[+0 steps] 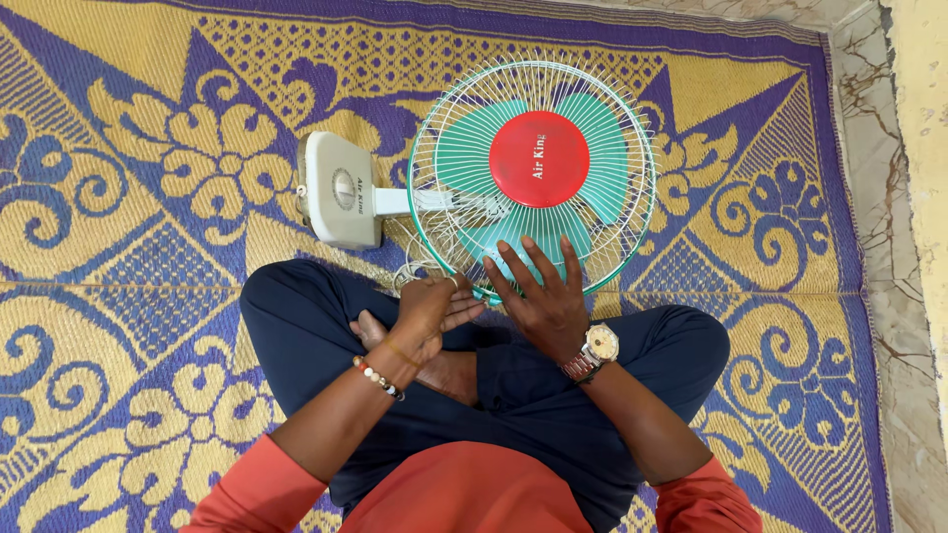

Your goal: The person assembles a table fan by attaching the front grille to the fan head and securing it with a screwdriver. They align the grille, tighten the central screw, and adjust the fan head angle.

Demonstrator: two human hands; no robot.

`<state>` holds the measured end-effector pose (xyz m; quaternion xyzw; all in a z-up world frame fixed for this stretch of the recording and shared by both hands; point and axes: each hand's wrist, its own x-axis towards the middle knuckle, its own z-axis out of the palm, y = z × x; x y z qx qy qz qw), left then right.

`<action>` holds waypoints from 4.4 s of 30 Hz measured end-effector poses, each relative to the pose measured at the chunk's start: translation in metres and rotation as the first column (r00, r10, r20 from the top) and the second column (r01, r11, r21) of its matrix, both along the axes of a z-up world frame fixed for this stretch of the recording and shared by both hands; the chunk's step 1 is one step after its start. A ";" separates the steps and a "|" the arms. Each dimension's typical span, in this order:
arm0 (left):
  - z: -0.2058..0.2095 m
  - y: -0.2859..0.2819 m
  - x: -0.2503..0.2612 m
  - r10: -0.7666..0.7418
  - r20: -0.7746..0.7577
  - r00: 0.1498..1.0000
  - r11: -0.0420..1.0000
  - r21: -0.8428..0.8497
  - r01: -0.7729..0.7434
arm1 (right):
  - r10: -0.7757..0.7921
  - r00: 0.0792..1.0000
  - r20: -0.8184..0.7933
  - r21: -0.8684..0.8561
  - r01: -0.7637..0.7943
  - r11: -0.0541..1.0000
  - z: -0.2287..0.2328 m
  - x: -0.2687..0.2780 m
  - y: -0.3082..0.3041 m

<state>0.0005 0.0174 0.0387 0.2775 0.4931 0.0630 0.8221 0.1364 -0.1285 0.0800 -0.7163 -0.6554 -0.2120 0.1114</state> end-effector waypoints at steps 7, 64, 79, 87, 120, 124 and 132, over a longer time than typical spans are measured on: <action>-0.001 -0.001 -0.005 -0.044 0.034 0.998 0.998 0.046 0.043 | -0.003 1.000 -0.020 0.001 0.003 1.000 0.000 -0.002 0.000; -0.037 0.031 -0.017 -0.203 0.134 0.970 0.959 0.227 0.170 | 0.037 0.999 -0.024 -0.008 -0.037 0.999 -0.001 -0.001 0.000; -0.095 0.069 0.013 0.313 0.216 0.925 0.918 0.179 -0.353 | 0.017 0.998 -0.060 0.001 -0.017 1.000 -0.003 -0.002 0.002; -0.074 0.047 0.022 0.266 0.135 0.954 0.824 0.482 -0.298 | 0.020 0.997 -0.068 0.000 -0.020 1.000 0.003 -0.002 0.004; -0.034 -0.017 -0.003 -0.123 0.317 0.940 0.978 -0.124 0.170 | -0.033 0.009 -0.999 -0.021 0.620 0.784 -0.031 0.142 -0.005; -0.021 -0.018 -0.002 -0.143 0.271 0.952 0.982 -0.080 0.171 | 0.006 -0.009 -1.000 -0.001 0.617 0.787 -0.027 0.140 -0.004; -0.014 -0.025 -0.002 -0.089 0.255 0.963 0.994 -0.039 0.102 | 0.051 -0.025 -0.998 0.024 0.631 0.775 -0.030 0.140 -0.004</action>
